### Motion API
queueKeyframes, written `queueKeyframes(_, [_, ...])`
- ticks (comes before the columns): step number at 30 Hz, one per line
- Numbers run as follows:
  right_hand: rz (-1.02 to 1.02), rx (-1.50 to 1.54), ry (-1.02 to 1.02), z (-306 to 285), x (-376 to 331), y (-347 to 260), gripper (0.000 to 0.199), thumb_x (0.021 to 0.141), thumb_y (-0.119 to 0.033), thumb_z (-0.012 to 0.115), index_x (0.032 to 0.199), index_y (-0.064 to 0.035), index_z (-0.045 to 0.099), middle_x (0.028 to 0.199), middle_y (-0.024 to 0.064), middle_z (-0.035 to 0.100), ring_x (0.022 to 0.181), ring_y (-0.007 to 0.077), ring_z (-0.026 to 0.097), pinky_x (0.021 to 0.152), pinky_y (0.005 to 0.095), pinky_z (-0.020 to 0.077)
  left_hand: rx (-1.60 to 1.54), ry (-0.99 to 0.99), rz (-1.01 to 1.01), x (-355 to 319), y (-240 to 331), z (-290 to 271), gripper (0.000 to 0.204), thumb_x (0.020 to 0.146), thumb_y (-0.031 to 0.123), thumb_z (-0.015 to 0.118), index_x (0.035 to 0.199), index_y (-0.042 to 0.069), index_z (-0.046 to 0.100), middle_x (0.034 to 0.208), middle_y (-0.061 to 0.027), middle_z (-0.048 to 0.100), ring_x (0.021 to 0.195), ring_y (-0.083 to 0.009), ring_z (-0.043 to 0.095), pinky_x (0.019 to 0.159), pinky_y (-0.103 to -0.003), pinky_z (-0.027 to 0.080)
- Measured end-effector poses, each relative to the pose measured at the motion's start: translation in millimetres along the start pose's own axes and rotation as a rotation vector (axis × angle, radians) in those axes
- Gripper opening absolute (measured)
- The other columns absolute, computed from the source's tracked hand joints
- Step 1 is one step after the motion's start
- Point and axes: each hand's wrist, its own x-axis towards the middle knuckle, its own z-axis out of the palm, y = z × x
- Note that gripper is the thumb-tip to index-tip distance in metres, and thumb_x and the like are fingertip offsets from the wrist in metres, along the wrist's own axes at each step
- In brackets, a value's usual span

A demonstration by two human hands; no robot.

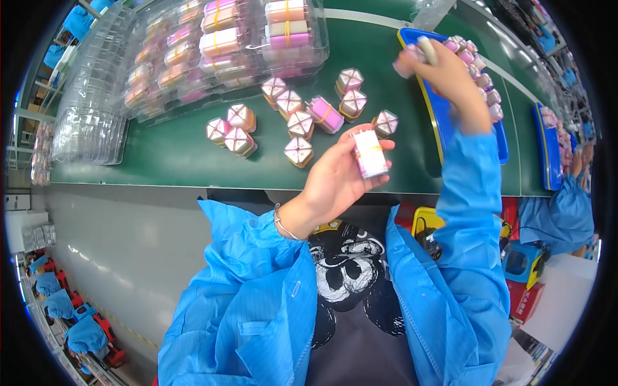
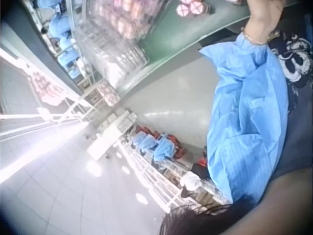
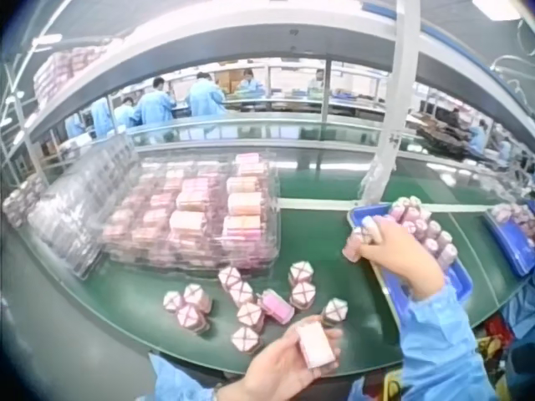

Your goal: The worker is applying a substance using an applicator to small triangular blocks and assembling them together on a production line.

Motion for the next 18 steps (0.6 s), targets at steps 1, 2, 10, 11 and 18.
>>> queueKeyframes(1, [0.047, -0.016, -0.057, -12.0, -19.0, -12.8, 0.037, 0.086, -0.035, 0.068, 0.104, -0.0042, 0.062, 0.09, 0.0069, 0.067, 0.083, 0.0146, 0.063, 0.071, 0.029, 0.0498, 0.095, 0.034, 0.069, 1.5, -2.1, -0.4, 0.04, 0.103, 0.032, 0.038, 0.136, 0.01, 0.037, 0.131, -0.0161, 0.051, 0.109, -0.0238, 0.057, 0.094, -0.039, 0.047])
queueKeyframes(2, [0.036, 0.027, -0.11, -19.9, -39.9, -17.0, 0.033, 0.086, -0.03, 0.069, 0.105, -0.0041, 0.061, 0.094, 0.0059, 0.066, 0.087, 0.0131, 0.062, 0.075, 0.028, 0.0491, 0.185, 0.058, 0.128, 4.9, -6.3, -0.1, 0.038, 0.102, 0.027, 0.043, 0.135, 0.01, 0.036, 0.13, -0.0159, 0.051, 0.11, -0.0228, 0.057, 0.096, -0.039, 0.046])
queueKeyframes(10, [0.008, 0.269, -0.353, -19.0, -139.0, -5.2, 0.038, 0.078, 0.002, 0.068, 0.114, -0.0016, 0.061, 0.106, 0.0113, 0.066, 0.1, 0.0207, 0.063, 0.088, 0.031, 0.0477, 0.952, 0.25, 0.513, 25.7, -15.0, -16.9, 0.05, 0.089, 0.005, 0.067, 0.127, 0.006, 0.034, 0.119, -0.0089, 0.051, 0.108, -0.0148, 0.053, 0.093, -0.03, 0.046])
queueKeyframes(11, [-0.067, 0.197, -0.335, -10.2, -142.4, -1.2, 0.04, 0.076, 0.004, 0.067, 0.115, -0.0026, 0.061, 0.107, 0.0151, 0.066, 0.101, 0.028, 0.064, 0.088, 0.0335, 0.0482, 0.988, 0.299, 0.53, 29.0, -16.7, -17.9, 0.053, 0.086, 0.006, 0.07, 0.126, 0.004, 0.036, 0.115, -0.0097, 0.051, 0.106, -0.0167, 0.054, 0.093, -0.031, 0.046])
queueKeyframes(18, [-0.053, 0.351, -0.293, 16.9, -156.7, -14.8, 0.054, 0.077, 0.005, 0.067, 0.129, -0.0061, 0.057, 0.119, 0.0165, 0.063, 0.108, 0.0311, 0.061, 0.094, 0.035, 0.0459, 1.491, 0.308, 0.674, 29.0, -26.7, -26.7, 0.055, 0.082, 0.009, 0.073, 0.124, 0.0, 0.04, 0.119, -0.0166, 0.05, 0.112, -0.0276, 0.051, 0.099, -0.039, 0.041])
